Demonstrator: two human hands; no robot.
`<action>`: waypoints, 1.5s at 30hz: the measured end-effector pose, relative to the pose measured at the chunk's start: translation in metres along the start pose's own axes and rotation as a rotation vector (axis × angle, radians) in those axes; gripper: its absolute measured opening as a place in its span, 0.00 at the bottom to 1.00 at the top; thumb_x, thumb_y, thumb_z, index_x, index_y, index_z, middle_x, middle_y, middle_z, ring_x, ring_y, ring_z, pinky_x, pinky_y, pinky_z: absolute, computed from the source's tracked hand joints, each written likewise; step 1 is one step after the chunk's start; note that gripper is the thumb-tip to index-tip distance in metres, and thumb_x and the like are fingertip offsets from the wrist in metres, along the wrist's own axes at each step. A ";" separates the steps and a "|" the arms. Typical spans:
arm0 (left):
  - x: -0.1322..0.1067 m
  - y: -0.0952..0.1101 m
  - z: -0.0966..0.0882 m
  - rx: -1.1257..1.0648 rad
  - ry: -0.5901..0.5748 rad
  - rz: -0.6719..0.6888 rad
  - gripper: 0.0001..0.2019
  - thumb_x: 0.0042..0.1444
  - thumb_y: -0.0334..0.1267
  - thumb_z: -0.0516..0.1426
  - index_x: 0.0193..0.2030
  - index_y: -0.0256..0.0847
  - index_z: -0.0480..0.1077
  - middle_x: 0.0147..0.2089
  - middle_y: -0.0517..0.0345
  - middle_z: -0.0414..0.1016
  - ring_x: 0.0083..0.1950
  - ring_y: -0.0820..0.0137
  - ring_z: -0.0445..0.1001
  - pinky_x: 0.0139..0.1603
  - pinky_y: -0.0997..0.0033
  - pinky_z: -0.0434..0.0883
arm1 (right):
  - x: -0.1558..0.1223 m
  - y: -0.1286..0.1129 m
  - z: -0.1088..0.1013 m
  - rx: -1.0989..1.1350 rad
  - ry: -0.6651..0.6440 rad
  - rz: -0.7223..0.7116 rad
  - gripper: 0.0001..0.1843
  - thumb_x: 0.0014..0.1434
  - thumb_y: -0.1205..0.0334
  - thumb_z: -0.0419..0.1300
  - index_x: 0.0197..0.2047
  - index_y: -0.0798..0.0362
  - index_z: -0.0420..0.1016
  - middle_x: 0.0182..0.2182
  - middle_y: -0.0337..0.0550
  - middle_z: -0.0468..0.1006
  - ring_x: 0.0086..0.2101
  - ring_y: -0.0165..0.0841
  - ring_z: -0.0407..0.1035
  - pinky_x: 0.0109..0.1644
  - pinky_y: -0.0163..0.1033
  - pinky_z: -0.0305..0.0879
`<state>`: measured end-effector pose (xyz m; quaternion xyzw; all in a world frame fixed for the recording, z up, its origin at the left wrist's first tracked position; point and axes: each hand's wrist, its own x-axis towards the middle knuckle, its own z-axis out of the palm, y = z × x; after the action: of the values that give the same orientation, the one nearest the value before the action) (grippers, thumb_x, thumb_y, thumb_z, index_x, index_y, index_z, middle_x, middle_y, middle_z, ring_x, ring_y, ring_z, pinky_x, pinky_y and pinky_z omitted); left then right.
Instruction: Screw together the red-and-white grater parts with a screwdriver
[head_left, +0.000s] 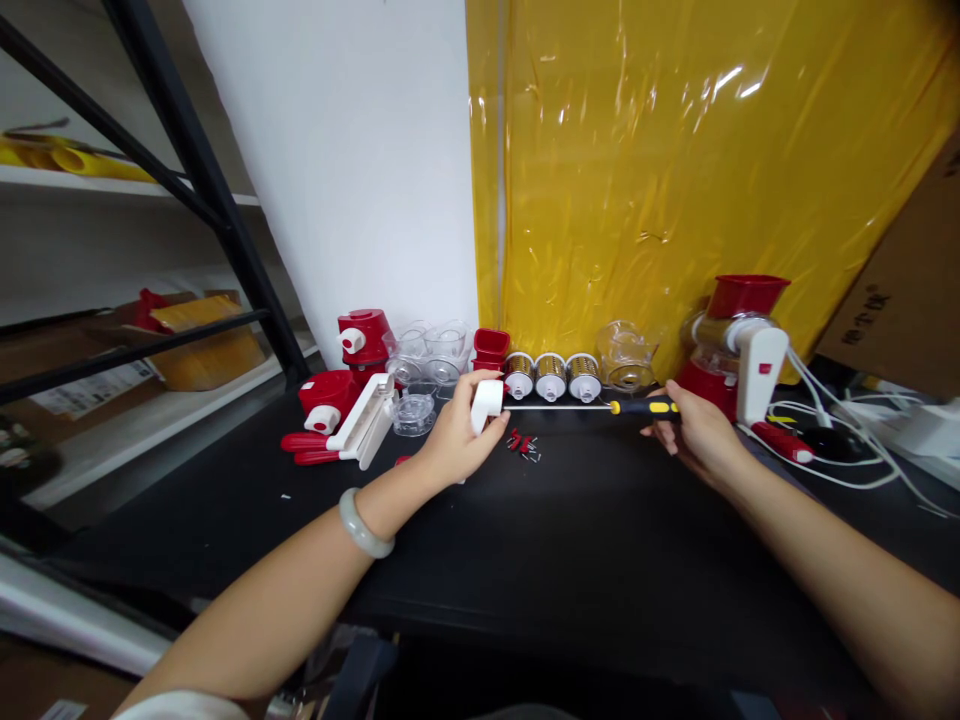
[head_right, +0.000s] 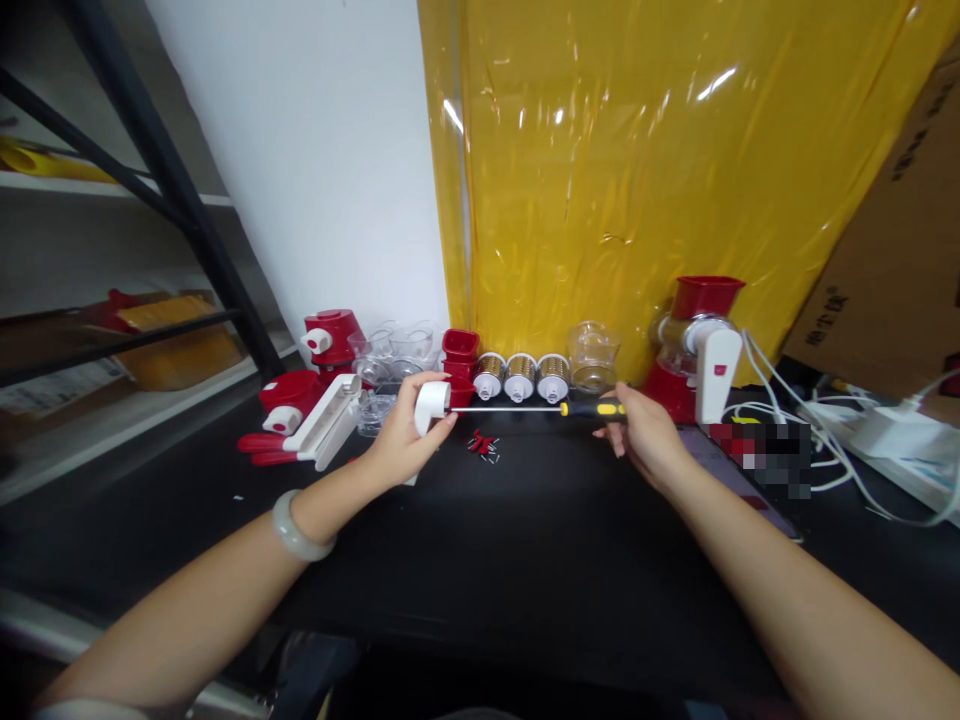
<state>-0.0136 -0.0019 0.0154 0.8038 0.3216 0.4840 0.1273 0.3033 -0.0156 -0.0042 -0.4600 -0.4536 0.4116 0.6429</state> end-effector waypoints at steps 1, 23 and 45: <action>0.000 0.000 0.000 0.001 -0.001 -0.002 0.22 0.61 0.35 0.57 0.60 0.43 0.57 0.43 0.56 0.72 0.37 0.69 0.73 0.39 0.69 0.70 | 0.000 0.001 0.000 0.000 -0.001 -0.002 0.19 0.62 0.45 0.58 0.30 0.52 0.72 0.08 0.31 0.60 0.11 0.26 0.53 0.31 0.38 0.73; 0.000 0.000 0.000 0.003 0.003 0.000 0.22 0.61 0.35 0.57 0.60 0.42 0.58 0.41 0.57 0.72 0.37 0.69 0.72 0.39 0.69 0.70 | 0.001 0.002 -0.002 -0.020 -0.043 0.030 0.20 0.59 0.42 0.59 0.31 0.51 0.72 0.08 0.30 0.58 0.11 0.26 0.51 0.33 0.40 0.73; 0.000 0.001 0.000 0.015 0.020 0.008 0.22 0.60 0.35 0.57 0.60 0.42 0.58 0.45 0.54 0.73 0.40 0.67 0.74 0.41 0.67 0.71 | 0.005 0.004 -0.010 0.148 -0.188 0.164 0.08 0.54 0.58 0.57 0.35 0.50 0.74 0.21 0.40 0.73 0.22 0.34 0.68 0.35 0.44 0.71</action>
<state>-0.0139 -0.0026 0.0155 0.8012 0.3233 0.4900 0.1159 0.3138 -0.0116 -0.0086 -0.4064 -0.4411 0.5363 0.5938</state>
